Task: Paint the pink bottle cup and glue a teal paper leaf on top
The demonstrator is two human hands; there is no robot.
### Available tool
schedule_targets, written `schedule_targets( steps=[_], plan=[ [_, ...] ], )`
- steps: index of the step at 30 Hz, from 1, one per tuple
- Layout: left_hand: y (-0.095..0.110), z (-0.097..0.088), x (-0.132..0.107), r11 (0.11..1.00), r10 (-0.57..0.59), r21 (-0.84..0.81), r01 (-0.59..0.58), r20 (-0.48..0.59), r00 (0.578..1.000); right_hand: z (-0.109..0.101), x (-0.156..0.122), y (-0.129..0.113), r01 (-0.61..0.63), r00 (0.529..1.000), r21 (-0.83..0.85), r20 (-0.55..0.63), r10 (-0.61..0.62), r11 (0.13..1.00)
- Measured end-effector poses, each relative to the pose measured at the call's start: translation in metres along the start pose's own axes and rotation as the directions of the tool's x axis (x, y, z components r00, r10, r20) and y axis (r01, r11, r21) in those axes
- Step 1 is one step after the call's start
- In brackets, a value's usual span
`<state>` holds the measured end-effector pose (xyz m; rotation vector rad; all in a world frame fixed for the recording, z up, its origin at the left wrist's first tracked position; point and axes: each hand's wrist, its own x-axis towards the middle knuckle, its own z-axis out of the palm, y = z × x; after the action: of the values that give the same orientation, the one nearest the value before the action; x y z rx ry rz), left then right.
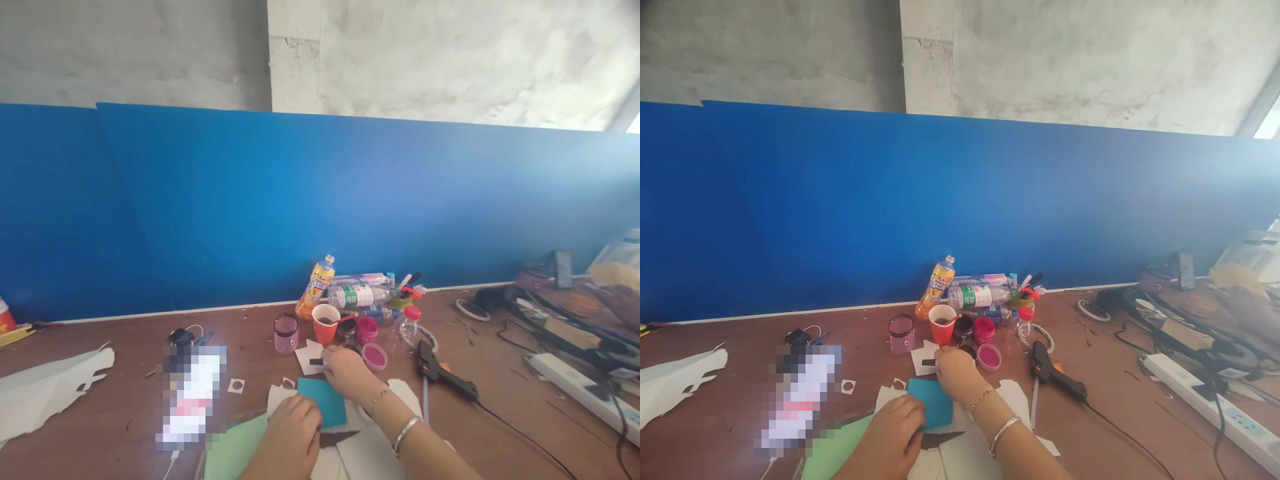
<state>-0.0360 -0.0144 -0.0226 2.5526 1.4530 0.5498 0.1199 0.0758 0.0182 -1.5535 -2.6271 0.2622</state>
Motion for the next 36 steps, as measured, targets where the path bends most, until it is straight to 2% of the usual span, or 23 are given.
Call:
schedule_targets(
  steps=[4, 7, 9, 13, 18, 25, 32, 36],
  plan=[
    [-0.005, 0.003, 0.002, 0.998, 0.029, 0.067, -0.021, -0.122, 0.992, -0.001, -0.004, 0.003, -0.031, 0.999, 0.033, -0.03, 0.032, 0.999],
    [-0.005, 0.004, 0.004, 0.992, 0.054, 0.122, -0.025, -0.239, 0.97, -0.008, -0.013, 0.006, -0.022, 0.997, 0.08, -0.076, 0.028, 0.997],
    [-0.004, 0.008, 0.004, 0.986, 0.085, 0.159, -0.042, -0.274, 0.958, -0.012, -0.02, 0.008, -0.009, 0.993, 0.142, -0.118, 0.026, 0.99],
    [-0.003, 0.023, 0.004, 0.979, 0.11, 0.191, -0.069, -0.209, 0.972, -0.013, -0.027, 0.007, -0.021, 0.984, 0.201, -0.17, 0.056, 0.979],
    [-0.006, 0.034, 0.006, 0.973, 0.081, 0.23, -0.034, -0.201, 0.976, -0.001, -0.019, -0.001, -0.048, 0.992, 0.064, -0.112, 0.055, 0.997],
    [-0.001, 0.035, 0.004, 0.961, 0.103, 0.273, -0.045, -0.205, 0.973, 0.02, 0.001, -0.007, -0.009, 0.999, -0.054, -0.043, 0.006, 0.999],
    [0.004, 0.03, 0.004, 0.966, 0.065, 0.255, -0.037, -0.103, 0.993, 0.028, 0.016, -0.009, 0.046, 0.999, -0.106, -0.017, -0.048, 0.993],
    [0.005, 0.026, 0.003, 0.971, 0.05, 0.239, -0.033, -0.067, 0.996, 0.028, 0.02, -0.011, 0.037, 0.999, -0.126, -0.013, -0.039, 0.991]
  ],
)
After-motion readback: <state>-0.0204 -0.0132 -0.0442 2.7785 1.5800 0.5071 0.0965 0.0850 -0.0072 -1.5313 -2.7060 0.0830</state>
